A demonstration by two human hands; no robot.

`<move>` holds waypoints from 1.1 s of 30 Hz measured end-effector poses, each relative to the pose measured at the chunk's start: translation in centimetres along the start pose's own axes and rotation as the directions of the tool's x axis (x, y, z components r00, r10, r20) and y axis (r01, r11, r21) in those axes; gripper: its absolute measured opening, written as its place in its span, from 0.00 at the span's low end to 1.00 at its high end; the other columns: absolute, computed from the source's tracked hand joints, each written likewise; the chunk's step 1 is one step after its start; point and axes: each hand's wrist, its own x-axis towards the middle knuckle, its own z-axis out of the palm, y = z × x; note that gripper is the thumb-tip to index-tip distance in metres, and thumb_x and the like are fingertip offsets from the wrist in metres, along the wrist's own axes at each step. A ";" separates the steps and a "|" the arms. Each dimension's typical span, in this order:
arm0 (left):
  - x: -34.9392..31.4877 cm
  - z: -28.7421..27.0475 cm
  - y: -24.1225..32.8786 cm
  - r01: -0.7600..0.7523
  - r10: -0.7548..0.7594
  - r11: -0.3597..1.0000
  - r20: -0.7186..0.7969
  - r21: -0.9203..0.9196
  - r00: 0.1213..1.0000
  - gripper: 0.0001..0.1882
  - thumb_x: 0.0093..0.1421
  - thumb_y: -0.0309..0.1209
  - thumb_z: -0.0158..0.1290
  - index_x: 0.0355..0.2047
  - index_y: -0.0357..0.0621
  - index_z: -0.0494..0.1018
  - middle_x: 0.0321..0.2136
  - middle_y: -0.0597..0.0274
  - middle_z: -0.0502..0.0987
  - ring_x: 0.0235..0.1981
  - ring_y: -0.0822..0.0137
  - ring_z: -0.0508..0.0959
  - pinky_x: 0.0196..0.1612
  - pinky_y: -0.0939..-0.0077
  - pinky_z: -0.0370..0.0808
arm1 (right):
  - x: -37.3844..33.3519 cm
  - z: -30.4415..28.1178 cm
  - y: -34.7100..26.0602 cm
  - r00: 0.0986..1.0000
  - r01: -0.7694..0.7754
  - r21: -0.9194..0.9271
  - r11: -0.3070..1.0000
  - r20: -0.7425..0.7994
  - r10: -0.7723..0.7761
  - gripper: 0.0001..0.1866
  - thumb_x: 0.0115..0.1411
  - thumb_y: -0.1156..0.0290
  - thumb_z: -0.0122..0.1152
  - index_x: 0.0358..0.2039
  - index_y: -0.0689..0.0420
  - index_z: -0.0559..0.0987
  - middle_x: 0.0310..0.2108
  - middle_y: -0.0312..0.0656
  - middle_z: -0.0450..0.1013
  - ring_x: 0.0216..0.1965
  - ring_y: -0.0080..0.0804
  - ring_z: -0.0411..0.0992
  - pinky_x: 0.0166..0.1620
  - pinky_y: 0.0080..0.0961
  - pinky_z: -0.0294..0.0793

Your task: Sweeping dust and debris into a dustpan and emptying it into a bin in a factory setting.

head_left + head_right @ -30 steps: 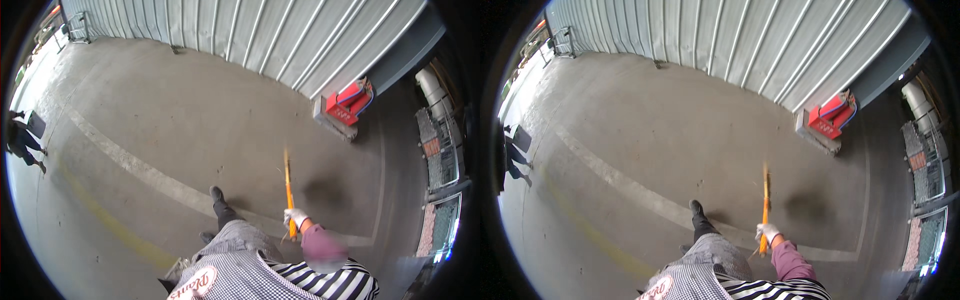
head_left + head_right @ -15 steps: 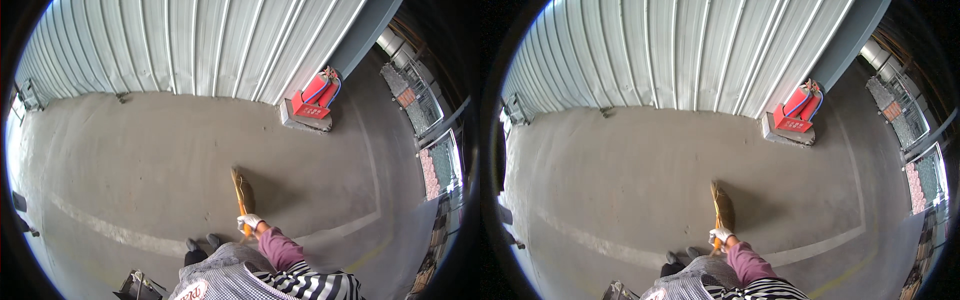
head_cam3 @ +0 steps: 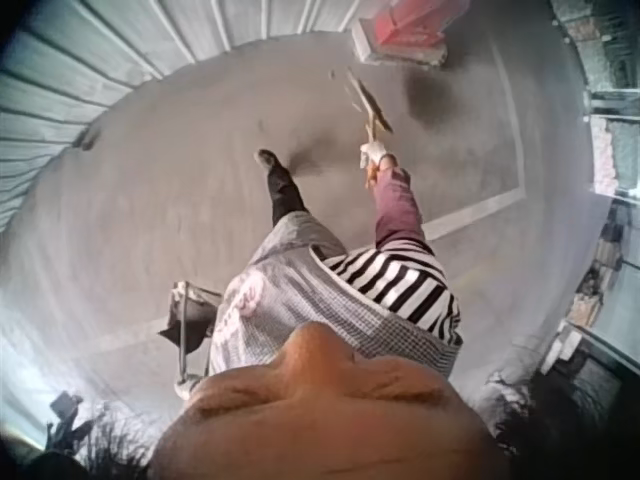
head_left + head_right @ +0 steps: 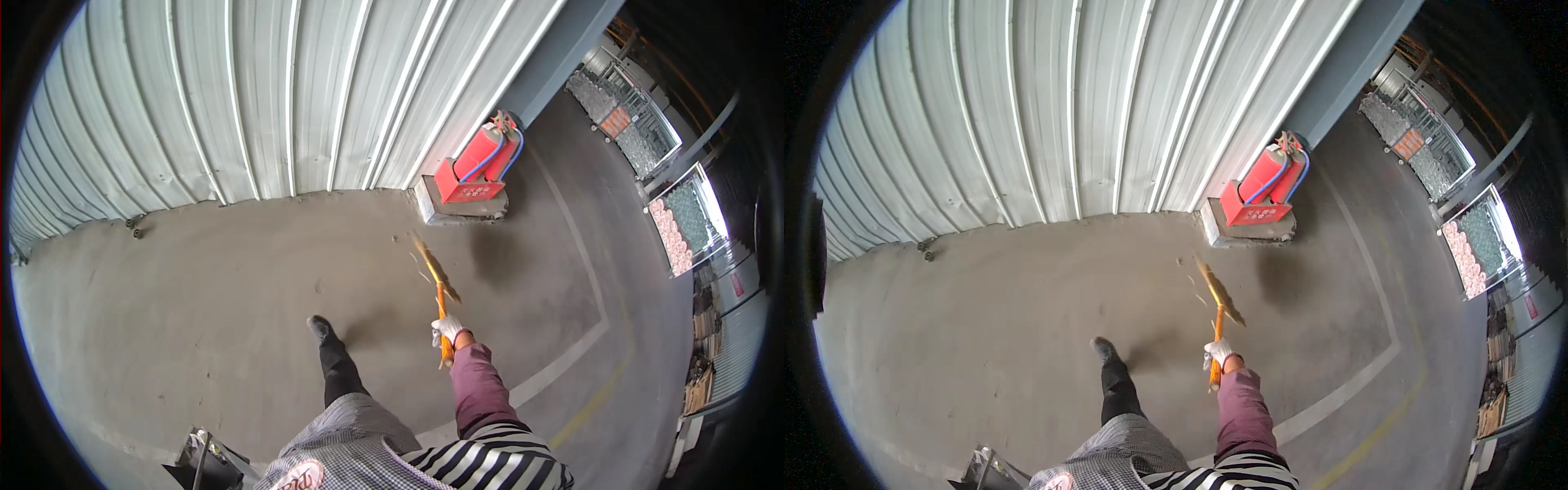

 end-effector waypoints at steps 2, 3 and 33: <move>0.3 2.9 5.5 -0.044 0.046 0.990 -0.014 0.131 0.999 0.16 0.58 0.36 0.48 0.42 0.38 0.73 0.35 0.56 0.76 0.35 0.61 0.74 0.38 0.69 0.72 | 7.0 -1.1 -3.5 0.971 -0.236 0.336 0.912 0.120 0.207 0.08 0.53 0.74 0.53 0.19 0.54 0.66 0.11 0.34 0.58 0.11 0.28 0.61 0.14 0.25 0.64; 0.5 4.0 8.0 -0.066 0.073 0.976 -0.024 0.206 0.997 0.17 0.58 0.37 0.48 0.42 0.38 0.73 0.35 0.55 0.76 0.36 0.60 0.74 0.39 0.69 0.72 | 11.0 -1.4 -5.3 0.967 -0.252 0.328 0.910 0.125 0.222 0.08 0.53 0.74 0.53 0.19 0.54 0.66 0.11 0.34 0.58 0.11 0.28 0.61 0.14 0.25 0.64; 0.9 19.5 32.0 0.325 -0.878 0.208 -0.029 -0.923 0.478 0.12 0.59 0.43 0.54 0.25 0.55 0.65 0.14 0.73 0.63 0.11 0.76 0.60 0.11 0.85 0.54 | 10.5 71.0 -41.1 0.664 0.198 -0.664 0.721 0.632 0.400 0.04 0.47 0.75 0.55 0.20 0.62 0.75 0.18 0.45 0.71 0.23 0.38 0.72 0.29 0.31 0.72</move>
